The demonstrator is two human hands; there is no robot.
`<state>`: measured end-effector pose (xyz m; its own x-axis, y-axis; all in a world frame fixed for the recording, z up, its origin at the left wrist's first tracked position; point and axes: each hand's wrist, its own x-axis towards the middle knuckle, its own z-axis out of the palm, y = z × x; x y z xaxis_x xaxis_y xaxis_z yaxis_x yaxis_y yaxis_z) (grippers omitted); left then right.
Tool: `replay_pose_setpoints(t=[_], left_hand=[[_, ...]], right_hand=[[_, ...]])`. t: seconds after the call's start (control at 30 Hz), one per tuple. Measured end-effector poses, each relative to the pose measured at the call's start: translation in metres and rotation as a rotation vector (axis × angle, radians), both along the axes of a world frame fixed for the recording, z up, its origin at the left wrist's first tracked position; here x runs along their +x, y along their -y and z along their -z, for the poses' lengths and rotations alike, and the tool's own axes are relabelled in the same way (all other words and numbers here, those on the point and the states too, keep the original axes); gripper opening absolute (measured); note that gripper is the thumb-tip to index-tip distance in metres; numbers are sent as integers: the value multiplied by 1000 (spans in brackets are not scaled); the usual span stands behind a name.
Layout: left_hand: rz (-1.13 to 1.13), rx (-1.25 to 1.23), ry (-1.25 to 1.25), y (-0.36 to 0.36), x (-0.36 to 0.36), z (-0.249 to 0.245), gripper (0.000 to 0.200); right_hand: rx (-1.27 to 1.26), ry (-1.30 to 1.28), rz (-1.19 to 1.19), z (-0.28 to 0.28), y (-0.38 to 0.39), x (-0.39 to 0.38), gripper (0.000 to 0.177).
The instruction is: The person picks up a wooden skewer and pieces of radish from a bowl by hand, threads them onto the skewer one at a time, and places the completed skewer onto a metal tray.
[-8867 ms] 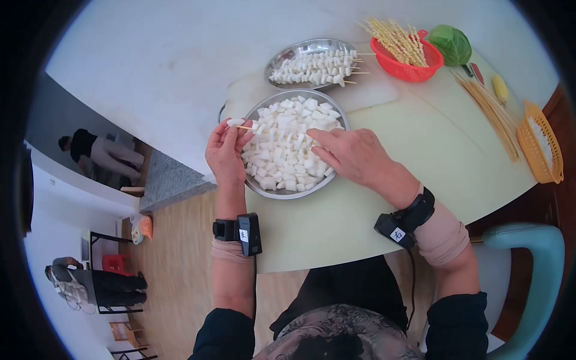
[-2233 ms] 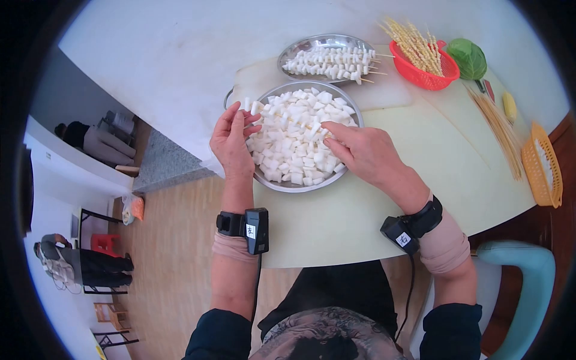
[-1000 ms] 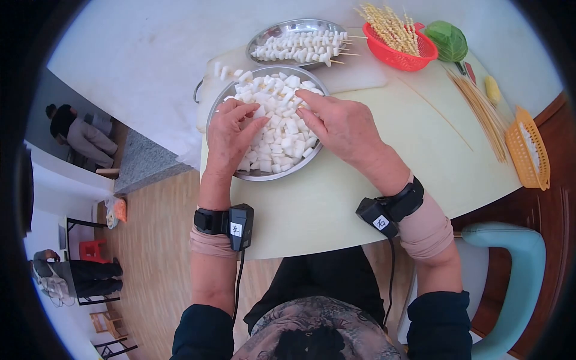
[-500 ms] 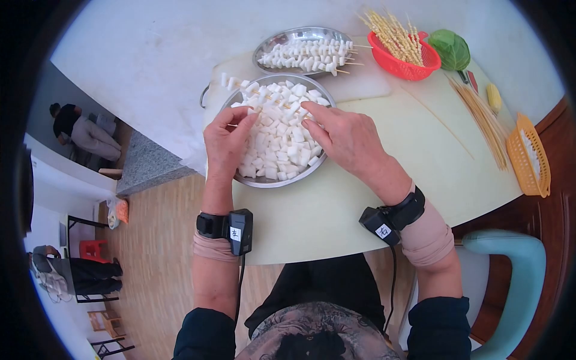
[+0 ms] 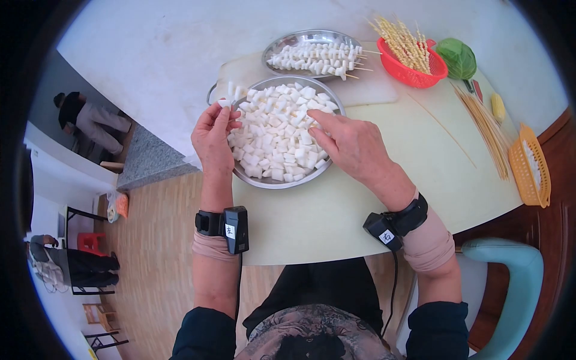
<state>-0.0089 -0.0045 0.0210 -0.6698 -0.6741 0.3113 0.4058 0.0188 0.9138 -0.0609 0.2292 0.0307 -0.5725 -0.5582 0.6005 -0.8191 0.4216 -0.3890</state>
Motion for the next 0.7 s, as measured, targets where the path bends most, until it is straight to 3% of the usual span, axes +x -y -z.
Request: replay_pose_setpoints(t=[0.27,0.7], left_hand=[[-13,37,-31,4,1,0,23],[-40,-25,-92,2,0,0,21]], right_hand=[[51,19,-104,1,-1,1,26],[61,1,-57,3,1,0,25]])
